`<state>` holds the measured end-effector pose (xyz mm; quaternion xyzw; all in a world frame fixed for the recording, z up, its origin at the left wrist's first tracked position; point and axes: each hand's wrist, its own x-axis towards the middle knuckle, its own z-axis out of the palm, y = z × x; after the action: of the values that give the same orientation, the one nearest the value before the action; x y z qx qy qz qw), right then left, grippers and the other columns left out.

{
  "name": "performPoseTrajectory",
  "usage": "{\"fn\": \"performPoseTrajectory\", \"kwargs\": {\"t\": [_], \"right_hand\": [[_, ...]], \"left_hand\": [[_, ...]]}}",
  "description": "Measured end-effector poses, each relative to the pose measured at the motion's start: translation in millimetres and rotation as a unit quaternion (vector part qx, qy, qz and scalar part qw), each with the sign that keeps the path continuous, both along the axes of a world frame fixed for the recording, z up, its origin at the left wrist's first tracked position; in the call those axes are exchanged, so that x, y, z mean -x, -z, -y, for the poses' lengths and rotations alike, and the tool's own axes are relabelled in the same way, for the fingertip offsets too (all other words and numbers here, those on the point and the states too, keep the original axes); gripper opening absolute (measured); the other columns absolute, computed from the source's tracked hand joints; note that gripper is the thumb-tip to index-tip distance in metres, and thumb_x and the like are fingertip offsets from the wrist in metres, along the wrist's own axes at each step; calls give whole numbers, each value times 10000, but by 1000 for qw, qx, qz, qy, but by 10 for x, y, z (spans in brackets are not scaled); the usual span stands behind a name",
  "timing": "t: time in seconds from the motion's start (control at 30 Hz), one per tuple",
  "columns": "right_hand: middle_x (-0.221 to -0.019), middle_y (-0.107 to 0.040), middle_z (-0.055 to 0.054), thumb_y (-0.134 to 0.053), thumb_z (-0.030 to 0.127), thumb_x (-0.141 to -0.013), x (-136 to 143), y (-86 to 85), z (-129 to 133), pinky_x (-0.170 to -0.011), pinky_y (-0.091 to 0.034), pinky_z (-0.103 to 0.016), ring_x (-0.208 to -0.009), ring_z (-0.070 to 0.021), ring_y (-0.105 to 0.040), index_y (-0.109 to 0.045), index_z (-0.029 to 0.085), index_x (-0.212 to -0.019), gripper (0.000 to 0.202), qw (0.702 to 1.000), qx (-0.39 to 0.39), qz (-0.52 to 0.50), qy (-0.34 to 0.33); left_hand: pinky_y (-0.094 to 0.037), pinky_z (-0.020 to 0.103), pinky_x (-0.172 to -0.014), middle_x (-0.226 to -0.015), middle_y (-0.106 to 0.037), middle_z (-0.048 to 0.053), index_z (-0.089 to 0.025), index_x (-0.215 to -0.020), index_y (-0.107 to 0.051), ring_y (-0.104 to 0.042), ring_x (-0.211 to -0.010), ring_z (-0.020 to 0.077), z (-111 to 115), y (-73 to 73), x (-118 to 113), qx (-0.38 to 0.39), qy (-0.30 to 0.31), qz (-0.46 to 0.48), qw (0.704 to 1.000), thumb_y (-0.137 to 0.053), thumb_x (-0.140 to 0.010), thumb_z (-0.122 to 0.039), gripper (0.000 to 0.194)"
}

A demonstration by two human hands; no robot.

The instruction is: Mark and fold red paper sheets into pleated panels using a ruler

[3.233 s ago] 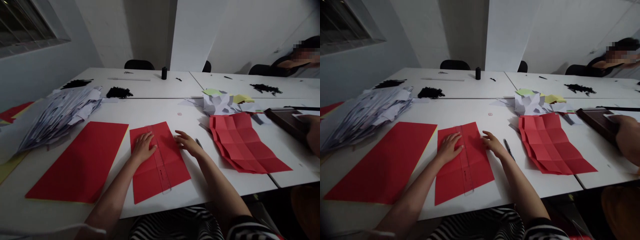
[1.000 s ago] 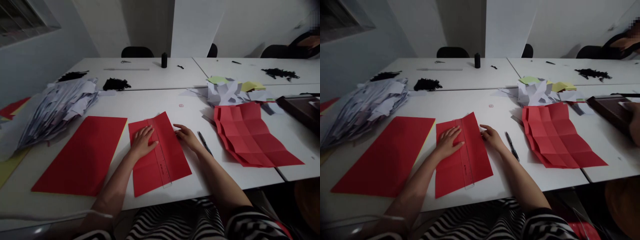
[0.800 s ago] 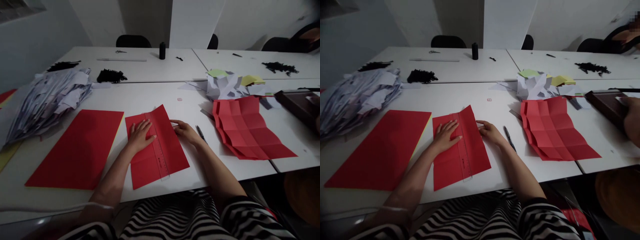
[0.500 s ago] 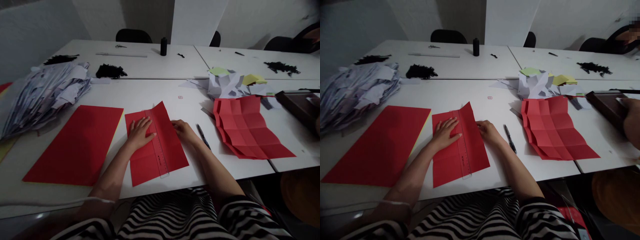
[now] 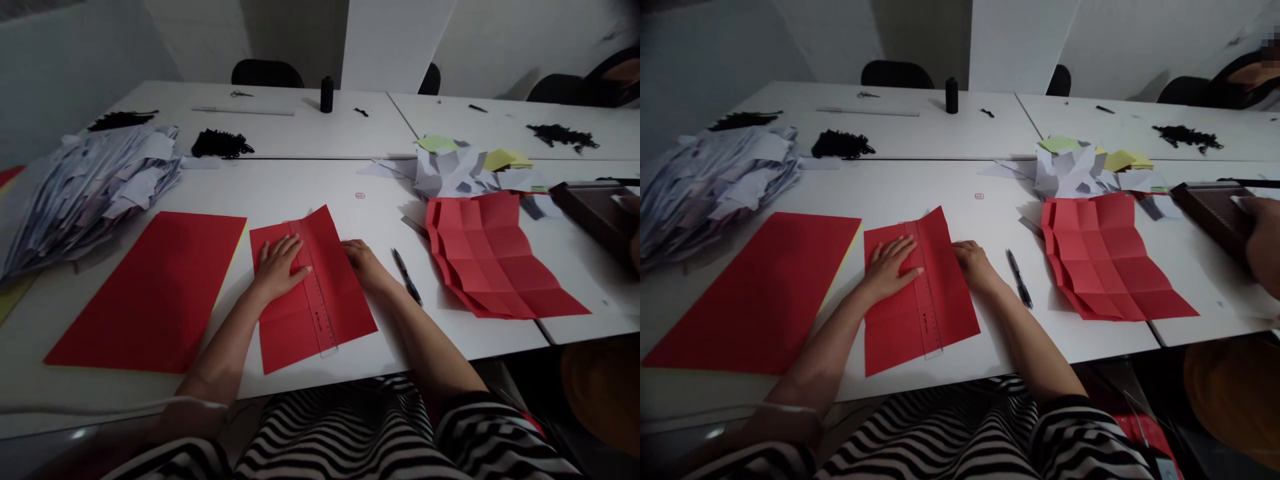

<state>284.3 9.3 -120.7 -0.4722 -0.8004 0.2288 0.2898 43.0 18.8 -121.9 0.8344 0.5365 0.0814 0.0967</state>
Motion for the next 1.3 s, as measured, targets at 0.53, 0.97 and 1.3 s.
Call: {"fn": "performPoseTrajectory", "kwargs": {"t": [0.53,0.97,1.3], "right_hand": [[-1184,-615,-49,-524,149,-828,30,-40,13,-931,-403,-345,-1101,-220,-500,-632,246,-1159,362,1000,-4,-1,-6],[-1264,-568,-74,-520,143,-824,50,33,-9,-950,-364,-391,-1189,-236,-442,-584,243,-1220,414,999,-11,52,8],[-1435,-401,-34,-384,167,-890,409,131,-258,-1088,-133,-486,-1386,-254,-172,-405,295,-1378,505,979,-46,199,-12]], "left_hand": [[-34,513,-1117,-1514,-247,23,-261,-1410,-293,-175,-1391,246,11,-24,4,6,-4,6,1000,-408,-878,-517,602],[-69,518,-1115,-1493,-300,40,-268,-1402,-325,-211,-1380,263,22,-20,27,-9,-3,12,1000,-450,-863,-504,601],[-97,502,-1115,-1487,-311,60,-249,-1358,-397,-239,-1371,258,68,5,68,-34,-10,25,999,-494,-846,-487,572]]}}
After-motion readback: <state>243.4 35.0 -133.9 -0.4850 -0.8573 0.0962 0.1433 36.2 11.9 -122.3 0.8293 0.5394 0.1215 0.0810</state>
